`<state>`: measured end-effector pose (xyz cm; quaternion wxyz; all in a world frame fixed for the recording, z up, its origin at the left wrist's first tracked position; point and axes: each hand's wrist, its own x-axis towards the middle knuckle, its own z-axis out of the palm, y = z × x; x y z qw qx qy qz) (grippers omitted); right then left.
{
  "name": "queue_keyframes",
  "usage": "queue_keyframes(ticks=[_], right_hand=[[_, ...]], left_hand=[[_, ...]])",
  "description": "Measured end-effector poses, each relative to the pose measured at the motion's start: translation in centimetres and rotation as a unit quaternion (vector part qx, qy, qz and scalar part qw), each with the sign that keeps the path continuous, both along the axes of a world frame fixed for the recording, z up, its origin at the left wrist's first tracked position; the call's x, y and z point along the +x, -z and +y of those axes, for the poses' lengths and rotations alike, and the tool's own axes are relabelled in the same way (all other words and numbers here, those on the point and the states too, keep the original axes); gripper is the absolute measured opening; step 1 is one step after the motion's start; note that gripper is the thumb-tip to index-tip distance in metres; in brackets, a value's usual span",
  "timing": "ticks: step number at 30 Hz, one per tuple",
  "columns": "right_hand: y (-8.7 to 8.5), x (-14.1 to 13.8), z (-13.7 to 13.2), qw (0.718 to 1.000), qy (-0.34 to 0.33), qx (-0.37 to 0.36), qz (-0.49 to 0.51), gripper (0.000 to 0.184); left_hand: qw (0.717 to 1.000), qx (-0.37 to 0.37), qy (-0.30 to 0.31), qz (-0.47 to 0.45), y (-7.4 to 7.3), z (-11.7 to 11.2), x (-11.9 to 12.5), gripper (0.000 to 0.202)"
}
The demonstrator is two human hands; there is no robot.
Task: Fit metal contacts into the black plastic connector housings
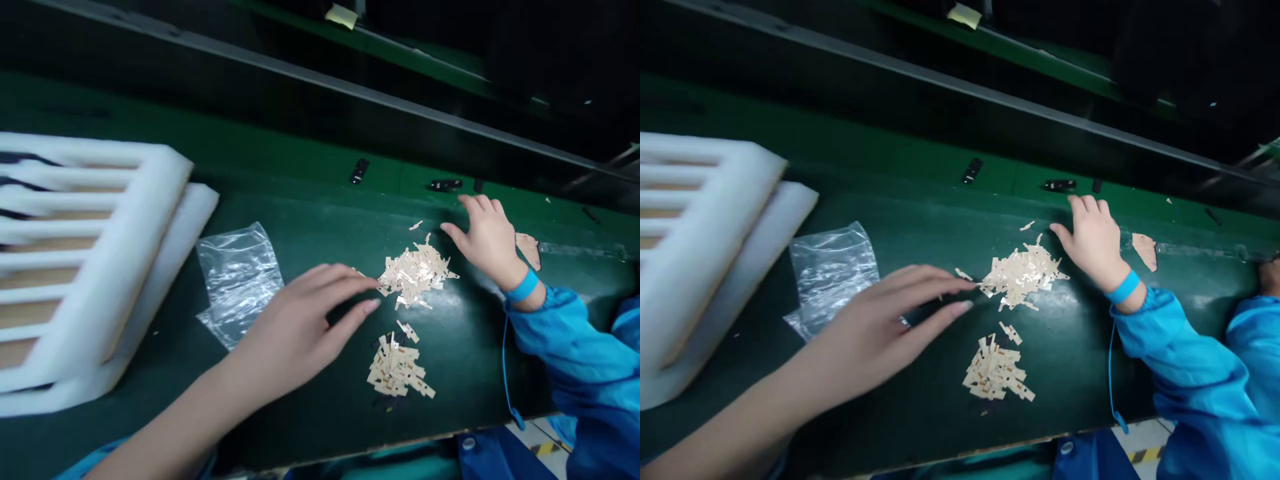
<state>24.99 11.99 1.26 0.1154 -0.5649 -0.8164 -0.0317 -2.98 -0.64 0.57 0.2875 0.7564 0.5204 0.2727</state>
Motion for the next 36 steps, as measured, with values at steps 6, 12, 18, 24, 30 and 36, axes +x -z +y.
queue_keyframes(ticks=[6,12,18,24,30,36], right_hand=[[0.8,-0.7,-11.4,0.959,-0.166,-0.207,0.101,0.019],[2.7,-0.9,-13.4,0.945,-0.125,-0.265,0.143,0.004],[1.4,-1.1,-11.6,0.894,-0.126,-0.308,0.301,0.01],[-0.5,-1.9,-9.9,0.828,-0.124,-0.369,0.403,0.005],[-0.4,-2.4,-8.8,0.793,-0.143,-0.373,0.461,0.016],[0.8,-3.0,-8.3,0.825,-0.119,-0.282,0.475,0.018]], left_hand=[[0.984,0.076,0.141,0.081,2.4,-2.9,1.6,0.022],[0.98,0.075,0.165,0.077,3.2,-3.7,2.3,0.023],[0.995,-0.066,0.055,-0.044,1.7,-1.6,3.2,0.024],[0.981,-0.161,0.052,-0.092,-0.9,1.2,3.7,0.027],[0.998,-0.022,-0.009,-0.065,-0.6,2.3,3.9,0.011],[0.979,0.2,0.026,-0.018,0.9,1.6,3.7,0.017]])
